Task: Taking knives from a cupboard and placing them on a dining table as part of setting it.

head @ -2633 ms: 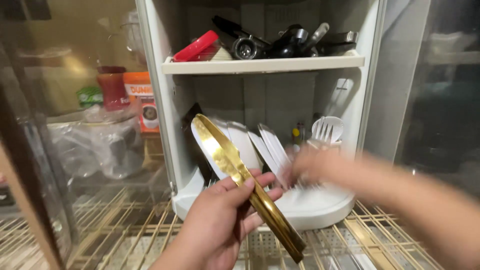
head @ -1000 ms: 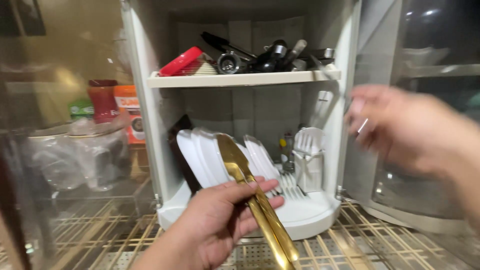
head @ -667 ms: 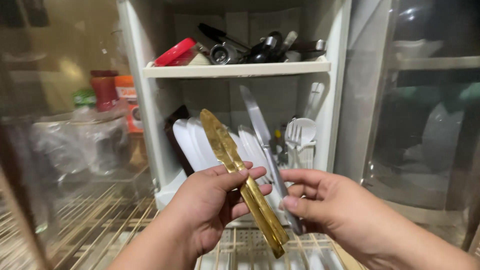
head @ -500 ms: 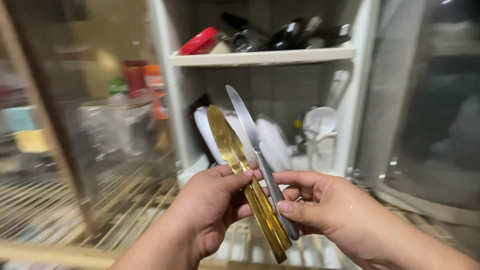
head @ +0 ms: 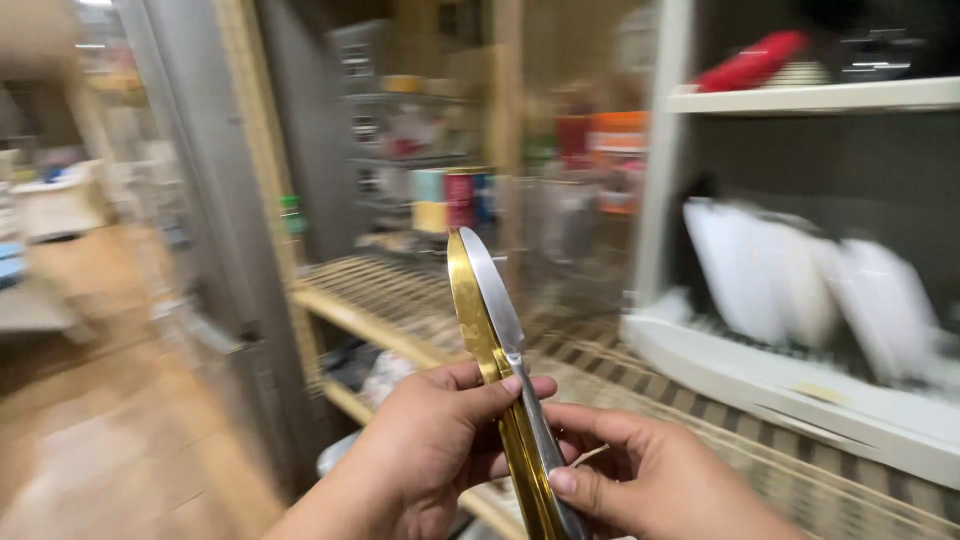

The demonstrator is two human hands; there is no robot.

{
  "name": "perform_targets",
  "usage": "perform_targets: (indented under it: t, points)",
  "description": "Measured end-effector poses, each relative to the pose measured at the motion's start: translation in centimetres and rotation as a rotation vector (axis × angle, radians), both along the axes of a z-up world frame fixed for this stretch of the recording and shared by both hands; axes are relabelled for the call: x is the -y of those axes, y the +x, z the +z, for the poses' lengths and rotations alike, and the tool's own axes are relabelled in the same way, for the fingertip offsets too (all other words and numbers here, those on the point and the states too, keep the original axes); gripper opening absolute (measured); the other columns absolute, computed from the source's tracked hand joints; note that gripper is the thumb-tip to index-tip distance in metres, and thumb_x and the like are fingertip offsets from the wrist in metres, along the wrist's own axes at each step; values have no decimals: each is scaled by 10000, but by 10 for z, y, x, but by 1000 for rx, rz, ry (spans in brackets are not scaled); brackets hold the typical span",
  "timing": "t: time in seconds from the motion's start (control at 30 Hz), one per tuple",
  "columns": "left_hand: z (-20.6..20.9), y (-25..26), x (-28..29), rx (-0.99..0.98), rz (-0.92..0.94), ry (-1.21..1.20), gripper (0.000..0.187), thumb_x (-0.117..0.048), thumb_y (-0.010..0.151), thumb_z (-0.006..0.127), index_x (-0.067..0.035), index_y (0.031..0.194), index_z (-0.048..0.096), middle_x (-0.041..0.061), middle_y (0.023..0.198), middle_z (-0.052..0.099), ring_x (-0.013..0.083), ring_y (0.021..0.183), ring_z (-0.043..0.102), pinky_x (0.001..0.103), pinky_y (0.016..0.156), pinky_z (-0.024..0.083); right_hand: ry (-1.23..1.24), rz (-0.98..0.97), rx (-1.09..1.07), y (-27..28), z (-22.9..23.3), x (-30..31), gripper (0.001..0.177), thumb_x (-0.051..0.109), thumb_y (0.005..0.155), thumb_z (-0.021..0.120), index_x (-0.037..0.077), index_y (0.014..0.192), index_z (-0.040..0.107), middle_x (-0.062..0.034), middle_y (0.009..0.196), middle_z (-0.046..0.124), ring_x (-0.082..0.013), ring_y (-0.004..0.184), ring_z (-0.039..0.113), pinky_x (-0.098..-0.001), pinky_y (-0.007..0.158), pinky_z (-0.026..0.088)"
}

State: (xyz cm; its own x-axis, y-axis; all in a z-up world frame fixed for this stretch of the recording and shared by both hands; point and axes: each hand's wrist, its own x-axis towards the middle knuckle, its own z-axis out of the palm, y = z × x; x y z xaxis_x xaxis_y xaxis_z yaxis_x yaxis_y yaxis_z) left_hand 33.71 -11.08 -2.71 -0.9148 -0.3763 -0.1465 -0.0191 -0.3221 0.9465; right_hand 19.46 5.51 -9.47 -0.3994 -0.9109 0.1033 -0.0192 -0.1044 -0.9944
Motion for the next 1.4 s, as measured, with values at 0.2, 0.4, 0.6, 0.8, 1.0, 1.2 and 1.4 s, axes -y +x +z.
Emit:
perform_targets:
  t: [0.2, 0.4, 0.6, 0.8, 1.0, 1.2, 1.4]
  points:
    - [-10, 99, 83, -9, 276, 108, 234, -179, 986, 622, -7, 1090, 741, 85, 927, 792, 161, 715, 722, 250, 566, 556, 115, 257, 50, 65, -17, 126, 592, 106, 944, 747, 174, 1494, 538, -44, 1036, 743, -125, 849, 675, -297, 688, 556]
    - [-20, 220, 187, -27, 374, 54, 227, -171, 962, 629, -10, 1070, 748, 85, 904, 799, 152, 624, 652, 251, 470, 488, -5, 556, 209, 165, -72, 291, 614, 114, 981, 660, 133, 1441, 254, -181, 1073, 817, -232, 1039, 789, -327, 881, 621]
    - [-6, 320, 257, -12, 587, 29, 227, -186, 976, 627, -19, 1078, 743, 91, 877, 739, 183, 793, 685, 310, 723, 562, 235, 393, 224, 272, -47, 386, 585, 277, 940, 685, 132, 1431, 401, -187, 960, 851, -202, 937, 793, -271, 845, 604]
    - [-10, 382, 326, -53, 785, 42, 238, -190, 969, 612, -37, 1109, 729, 71, 891, 741, 202, 864, 661, 322, 810, 559, 177, 858, 239, 330, -38, 485, 369, 299, 973, 584, 75, 1262, 634, -21, 829, 699, -80, 677, 606, -221, 616, 481]
    - [-24, 427, 441, -241, 925, 129, 250, -209, 973, 584, -26, 1141, 604, 90, 997, 742, 220, 964, 718, 377, 853, 591, 140, 1085, 359, 379, -73, 648, 320, 291, 1022, 592, 28, 1206, 593, -31, 828, 658, -90, 667, 585, -218, 612, 460]
    - [-27, 474, 623, -197, 993, 68, 235, -238, 978, 590, -48, 1116, 608, 137, 998, 740, 255, 849, 731, 406, 769, 567, 628, 840, 789, 454, -33, 831, 405, -19, 975, 408, -62, 1367, 500, -118, 903, 656, -210, 786, 687, -305, 712, 535]
    - [-6, 533, 748, -39, 1154, -11, 233, -227, 994, 603, -50, 1140, 646, 126, 1057, 743, 222, 831, 710, 320, 708, 562, 414, 1429, 662, 504, -58, 1011, 387, 105, 930, 648, 14, 1306, 632, -35, 821, 661, -143, 724, 645, -260, 668, 502]
